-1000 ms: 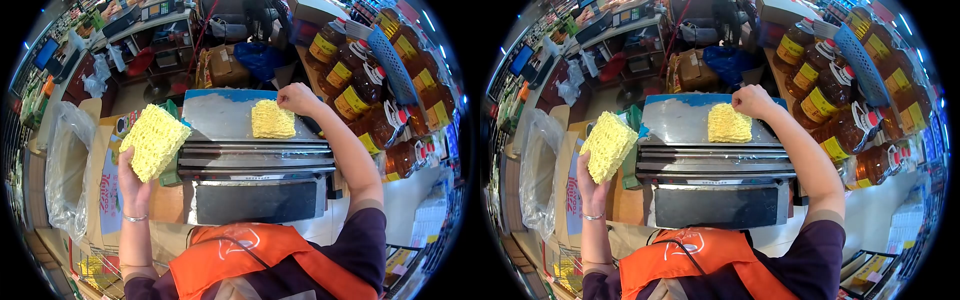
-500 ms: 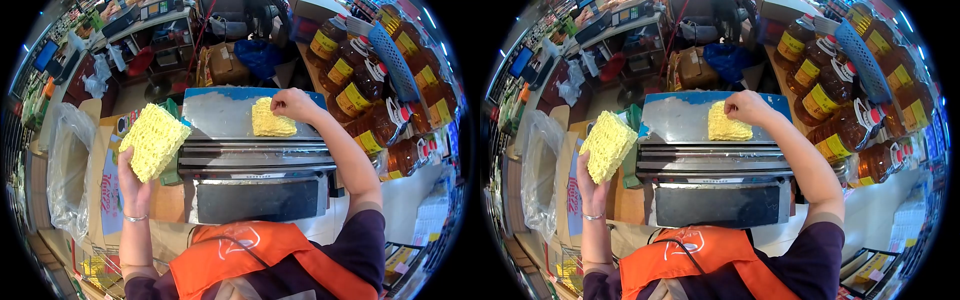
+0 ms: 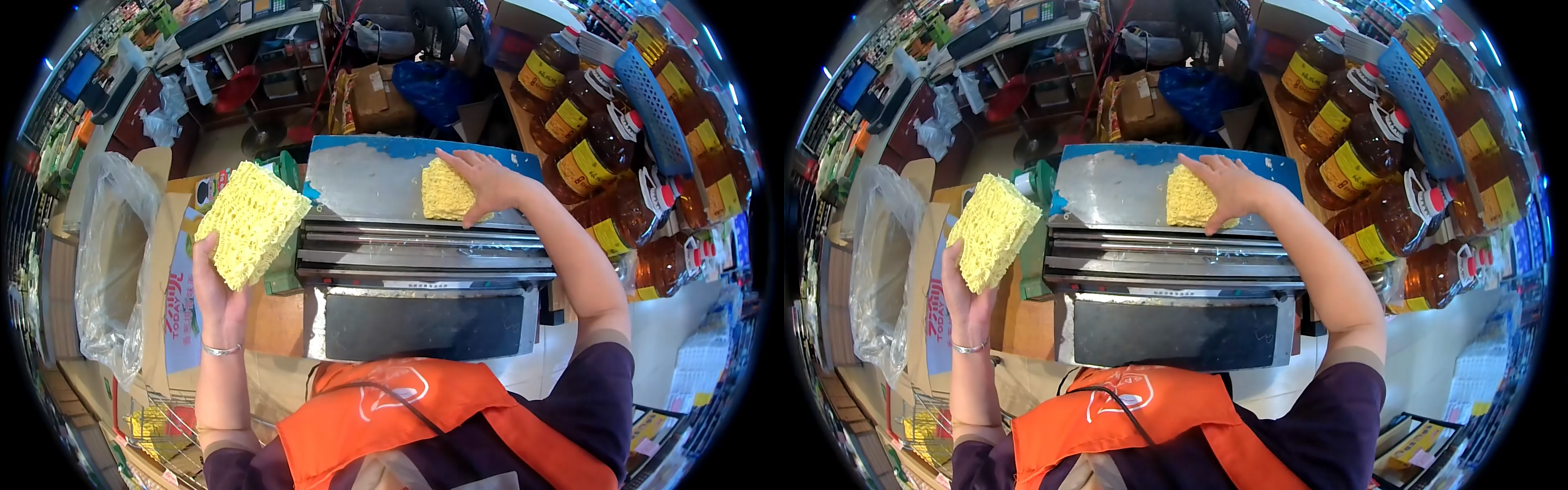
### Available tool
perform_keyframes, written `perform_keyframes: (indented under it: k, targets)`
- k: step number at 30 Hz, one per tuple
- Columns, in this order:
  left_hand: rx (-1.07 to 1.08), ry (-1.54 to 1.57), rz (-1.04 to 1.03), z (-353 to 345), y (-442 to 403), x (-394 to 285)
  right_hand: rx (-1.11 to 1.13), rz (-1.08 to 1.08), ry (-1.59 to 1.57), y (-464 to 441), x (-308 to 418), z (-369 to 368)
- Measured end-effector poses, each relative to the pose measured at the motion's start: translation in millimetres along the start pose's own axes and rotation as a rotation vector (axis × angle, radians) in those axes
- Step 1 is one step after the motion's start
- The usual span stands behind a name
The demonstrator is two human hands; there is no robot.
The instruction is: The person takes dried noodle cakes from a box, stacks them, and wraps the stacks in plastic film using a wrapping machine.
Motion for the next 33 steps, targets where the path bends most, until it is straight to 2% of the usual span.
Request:
perform_keyframes:
  k: [6, 12, 21, 24, 27, 28, 29, 33]
  targets:
    - [0.033, 0.004, 0.026, -4.0, -1.4, 3.2, -0.065, 0.055, -0.030, -1.4, 3.6, -2.1]
    - [0.030, 0.002, 0.021, -3.9, -1.6, 3.1, -0.004, 0.048, -0.052, -5.8, 7.8, 0.3]
    - [0.042, 0.091, 0.042, -3.9, -1.5, 5.8, -0.073, 0.043, 0.009, -8.6, -0.6, -6.4]
    - [0.043, 0.099, 0.050, -1.8, -1.3, 6.1, -0.133, 0.101, -0.014, -4.6, -7.4, -8.4]
    - [0.050, 0.094, 0.047, -0.3, 1.5, 1.1, -0.294, 0.140, -0.324, 15.4, -19.8, 16.2]
    - [0.057, 0.086, 0.039, 1.2, 2.9, -1.9, -0.410, 0.080, -0.421, 25.7, -19.9, 24.2]
    - [0.069, 0.078, 0.034, 2.1, 1.6, -2.8, -0.448, -0.148, -0.291, 42.2, -35.5, 28.6]
    - [0.059, 0.051, 0.012, 10.5, -3.1, -1.9, -0.392, -0.202, -0.249, 61.4, -58.7, -26.8]
Point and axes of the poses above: each hand's wrist, its own y-axis away from the middle knuckle, its own z-axis out of the back of the hand, x = y × z, the point moved 1 cm from there along -y, towards the middle knuckle, and after that the axes turned 10 degrees about -y, right-handed, at the moved point
